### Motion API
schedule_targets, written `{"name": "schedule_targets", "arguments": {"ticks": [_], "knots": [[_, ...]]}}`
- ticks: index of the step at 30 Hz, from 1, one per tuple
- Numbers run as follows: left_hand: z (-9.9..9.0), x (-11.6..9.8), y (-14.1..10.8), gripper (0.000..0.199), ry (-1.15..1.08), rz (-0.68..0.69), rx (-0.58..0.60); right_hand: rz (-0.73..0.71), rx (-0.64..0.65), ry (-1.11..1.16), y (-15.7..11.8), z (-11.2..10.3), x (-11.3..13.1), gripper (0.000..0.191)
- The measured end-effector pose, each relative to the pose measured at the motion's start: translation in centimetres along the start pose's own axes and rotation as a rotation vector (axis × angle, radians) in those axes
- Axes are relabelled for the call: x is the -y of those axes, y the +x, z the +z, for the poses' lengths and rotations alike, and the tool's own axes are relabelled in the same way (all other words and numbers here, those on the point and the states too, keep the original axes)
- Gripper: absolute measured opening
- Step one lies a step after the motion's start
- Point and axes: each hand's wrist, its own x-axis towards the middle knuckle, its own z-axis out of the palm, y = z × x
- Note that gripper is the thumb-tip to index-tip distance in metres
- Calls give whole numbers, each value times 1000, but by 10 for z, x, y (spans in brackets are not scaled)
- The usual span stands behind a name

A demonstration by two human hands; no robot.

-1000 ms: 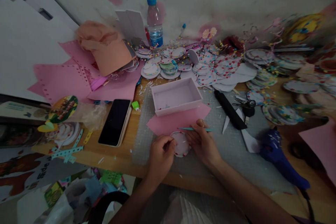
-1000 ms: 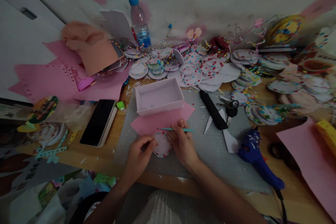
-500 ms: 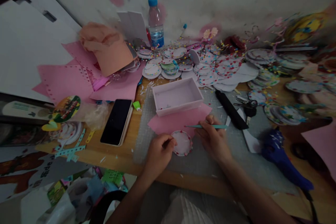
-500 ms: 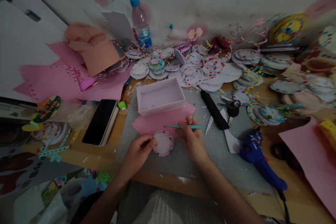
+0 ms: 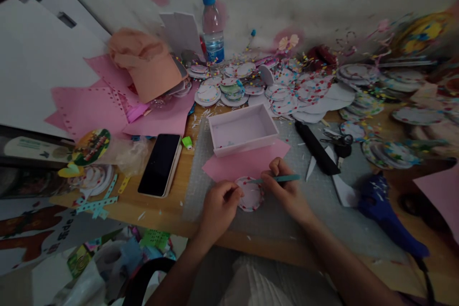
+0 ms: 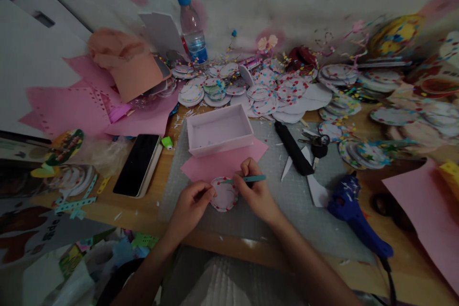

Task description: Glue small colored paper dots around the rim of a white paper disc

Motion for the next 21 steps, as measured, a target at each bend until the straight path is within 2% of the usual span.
{"name": "schedule_targets", "arguments": {"ticks": [8,14,21], "knots": [[1,0,0,17,39,-2,-18,-39,3,-63,0,2,1,26],[0,-1,0,17,46,-1,-16,-94,50,-104,-3,0,-6,24],[0,-1,-1,18,46,-2,-17,-95,82,-110,-5,-3,-7,24]]}}
